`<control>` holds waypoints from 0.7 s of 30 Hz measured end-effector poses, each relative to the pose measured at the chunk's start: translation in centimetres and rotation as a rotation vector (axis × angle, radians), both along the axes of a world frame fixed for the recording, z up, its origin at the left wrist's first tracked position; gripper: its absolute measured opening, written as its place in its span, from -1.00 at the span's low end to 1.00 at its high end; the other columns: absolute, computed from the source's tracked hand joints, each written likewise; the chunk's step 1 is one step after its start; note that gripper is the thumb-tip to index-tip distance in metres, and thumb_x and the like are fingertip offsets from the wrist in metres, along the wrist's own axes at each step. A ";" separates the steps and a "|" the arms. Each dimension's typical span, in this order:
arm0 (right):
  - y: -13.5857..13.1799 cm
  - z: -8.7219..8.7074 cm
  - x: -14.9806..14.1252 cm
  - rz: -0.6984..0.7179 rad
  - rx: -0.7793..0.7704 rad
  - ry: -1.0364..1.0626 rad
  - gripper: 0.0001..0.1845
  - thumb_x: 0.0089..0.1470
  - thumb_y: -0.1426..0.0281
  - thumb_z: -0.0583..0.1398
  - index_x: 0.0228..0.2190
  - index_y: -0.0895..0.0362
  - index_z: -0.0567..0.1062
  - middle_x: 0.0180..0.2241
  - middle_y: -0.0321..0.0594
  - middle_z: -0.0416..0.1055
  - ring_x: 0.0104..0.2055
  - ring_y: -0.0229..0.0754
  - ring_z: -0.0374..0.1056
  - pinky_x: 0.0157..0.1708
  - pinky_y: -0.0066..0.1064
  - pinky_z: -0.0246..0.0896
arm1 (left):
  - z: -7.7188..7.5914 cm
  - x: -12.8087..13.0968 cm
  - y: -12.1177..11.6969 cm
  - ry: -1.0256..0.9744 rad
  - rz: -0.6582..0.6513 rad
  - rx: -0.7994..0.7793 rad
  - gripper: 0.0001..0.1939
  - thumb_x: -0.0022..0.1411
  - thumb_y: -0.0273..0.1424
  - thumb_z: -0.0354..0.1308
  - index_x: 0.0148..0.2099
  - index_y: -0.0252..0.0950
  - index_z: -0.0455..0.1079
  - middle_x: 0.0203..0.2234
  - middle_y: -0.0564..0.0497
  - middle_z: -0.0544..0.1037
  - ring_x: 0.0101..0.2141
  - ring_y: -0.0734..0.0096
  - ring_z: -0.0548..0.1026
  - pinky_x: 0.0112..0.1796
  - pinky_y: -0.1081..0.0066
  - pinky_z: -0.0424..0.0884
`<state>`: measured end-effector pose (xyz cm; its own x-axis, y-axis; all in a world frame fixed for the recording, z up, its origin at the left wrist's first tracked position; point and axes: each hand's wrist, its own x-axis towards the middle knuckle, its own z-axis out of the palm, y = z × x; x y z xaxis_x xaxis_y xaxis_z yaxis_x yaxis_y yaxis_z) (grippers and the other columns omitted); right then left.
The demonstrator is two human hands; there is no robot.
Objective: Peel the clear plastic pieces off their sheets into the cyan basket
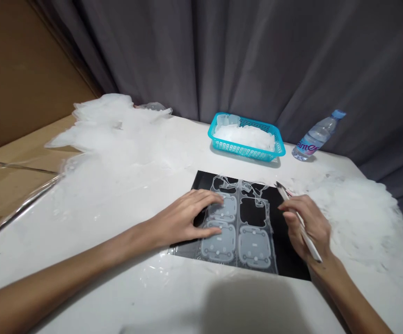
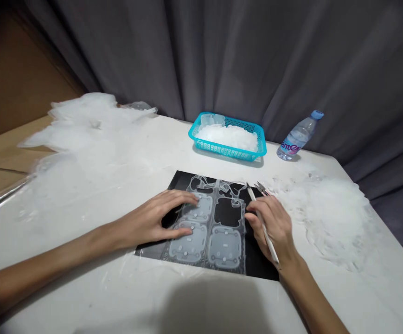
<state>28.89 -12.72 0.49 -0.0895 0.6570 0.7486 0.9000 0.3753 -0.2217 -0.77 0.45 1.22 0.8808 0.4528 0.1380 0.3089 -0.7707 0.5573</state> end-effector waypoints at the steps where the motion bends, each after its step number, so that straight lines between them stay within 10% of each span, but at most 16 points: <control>1: 0.2 0.0 -0.6 0.021 -0.088 0.083 -0.53 0.48 0.11 -0.06 -0.09 0.07 0.56 -0.25 -0.15 0.47 -0.25 -0.15 0.46 -0.17 -0.28 0.40 | -0.1 0.1 0.1 0.011 0.001 -0.019 -0.40 0.33 0.01 0.26 0.27 -0.18 0.34 0.24 -0.16 0.46 0.19 0.00 0.43 0.20 0.04 0.33; 4: 0.8 0.4 -2.7 0.118 -0.304 0.295 -0.29 0.45 -0.04 -0.23 0.07 0.06 0.53 -0.05 -0.04 0.44 -0.13 -0.13 0.48 -0.10 -0.24 0.44 | -0.1 0.2 0.2 0.044 -0.009 -0.021 -0.35 0.29 0.10 0.24 0.26 -0.18 0.35 0.28 -0.16 0.41 0.24 -0.04 0.39 0.23 0.02 0.30; 11: 1.8 0.8 -5.5 0.383 -0.657 0.454 -0.90 0.36 0.37 0.22 -0.15 0.07 0.56 -0.16 -0.22 0.52 -0.13 -0.20 0.49 -0.06 -0.38 0.38 | -0.6 0.5 0.2 0.007 -0.019 0.044 -0.33 0.27 0.10 0.27 0.22 -0.23 0.39 0.27 -0.17 0.42 0.21 -0.05 0.43 0.20 0.02 0.34; 21: 1.8 0.2 -5.6 0.492 -0.718 0.422 -0.93 0.36 0.42 0.22 -0.22 0.07 0.53 -0.19 -0.23 0.52 -0.12 -0.20 0.48 -0.05 -0.36 0.36 | -1.1 1.4 -0.2 0.010 -0.002 0.082 -0.27 0.27 0.18 0.19 0.22 -0.28 0.33 0.24 -0.22 0.41 0.21 -0.10 0.42 0.16 0.00 0.40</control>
<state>23.30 -10.89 0.74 -0.2924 0.9314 0.2167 0.4719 0.3376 -0.8144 0.63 0.22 0.12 0.8831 0.4390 0.1656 0.3130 -0.8141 0.4892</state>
